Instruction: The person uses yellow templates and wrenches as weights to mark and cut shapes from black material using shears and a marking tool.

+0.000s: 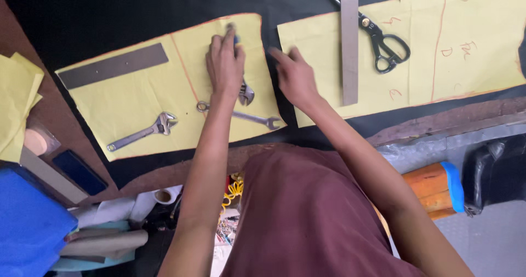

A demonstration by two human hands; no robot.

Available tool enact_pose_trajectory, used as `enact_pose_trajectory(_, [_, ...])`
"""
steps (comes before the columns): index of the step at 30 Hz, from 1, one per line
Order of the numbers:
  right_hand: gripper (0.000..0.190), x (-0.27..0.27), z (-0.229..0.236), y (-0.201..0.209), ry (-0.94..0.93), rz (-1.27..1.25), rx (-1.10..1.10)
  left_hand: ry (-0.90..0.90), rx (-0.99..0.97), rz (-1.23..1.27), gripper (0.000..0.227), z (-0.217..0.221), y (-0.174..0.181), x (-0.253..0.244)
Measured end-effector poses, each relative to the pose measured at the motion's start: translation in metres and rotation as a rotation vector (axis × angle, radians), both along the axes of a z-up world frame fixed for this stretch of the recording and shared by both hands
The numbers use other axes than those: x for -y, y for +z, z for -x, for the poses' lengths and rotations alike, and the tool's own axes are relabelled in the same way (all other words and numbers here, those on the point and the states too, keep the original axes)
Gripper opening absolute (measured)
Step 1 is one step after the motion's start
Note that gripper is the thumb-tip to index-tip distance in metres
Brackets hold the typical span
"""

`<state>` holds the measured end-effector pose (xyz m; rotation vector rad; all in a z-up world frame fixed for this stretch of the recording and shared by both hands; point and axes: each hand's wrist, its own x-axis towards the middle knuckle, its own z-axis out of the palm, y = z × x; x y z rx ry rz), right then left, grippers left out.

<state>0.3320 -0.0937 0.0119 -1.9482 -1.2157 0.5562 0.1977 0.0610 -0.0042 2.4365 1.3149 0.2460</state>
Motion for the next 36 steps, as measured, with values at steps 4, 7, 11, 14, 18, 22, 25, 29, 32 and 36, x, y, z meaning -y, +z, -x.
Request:
enact_pose_trajectory(4, [0.054, -0.055, -0.001, 0.000, 0.063, 0.050, 0.227, 0.009, 0.088, 0.037, 0.036, 0.013, 0.012, -0.021])
enact_pose_trajectory(7, [0.056, -0.074, 0.004, -0.001, 0.019, 0.172, 0.348, 0.067, 0.076, 0.151, 0.039, 0.025, 0.039, -0.031])
enact_pose_trajectory(11, [0.061, -0.063, 0.010, -0.004, -0.105, 0.198, 0.345, -0.120, 0.028, 0.053, 0.038, 0.045, 0.056, -0.027])
enact_pose_trajectory(14, [0.062, -0.062, 0.015, -0.002, -0.134, 0.191, 0.326, -0.593, 0.019, 0.063, 0.041, 0.059, 0.057, -0.035])
enact_pose_trajectory(18, [0.058, -0.052, 0.021, 0.006, -0.148, 0.034, 0.190, -0.840, -0.151, 0.020, 0.048, 0.066, 0.044, -0.056])
enact_pose_trajectory(22, [0.046, -0.013, 0.043, 0.011, -0.147, 0.023, 0.068, -1.094, -0.179, -0.231, 0.019, 0.070, 0.019, -0.080])
enact_pose_trajectory(25, [0.043, 0.020, 0.064, 0.009, -0.134, 0.073, 0.056, -1.128, -0.101, -0.192, 0.035, 0.064, 0.005, -0.088])
enact_pose_trajectory(29, [0.040, 0.045, 0.078, -0.004, -0.253, 0.147, 0.035, -0.928, -0.087, -0.259, 0.033, 0.079, 0.003, -0.099])
enact_pose_trajectory(32, [0.039, 0.052, 0.089, -0.010, -0.306, 0.172, -0.015, -0.703, -0.007, -0.261, 0.033, 0.095, 0.004, -0.096])
enact_pose_trajectory(36, [0.038, 0.042, 0.084, -0.009, -0.325, 0.168, 0.008, -0.559, 0.041, -0.187, 0.043, 0.087, 0.013, -0.084])
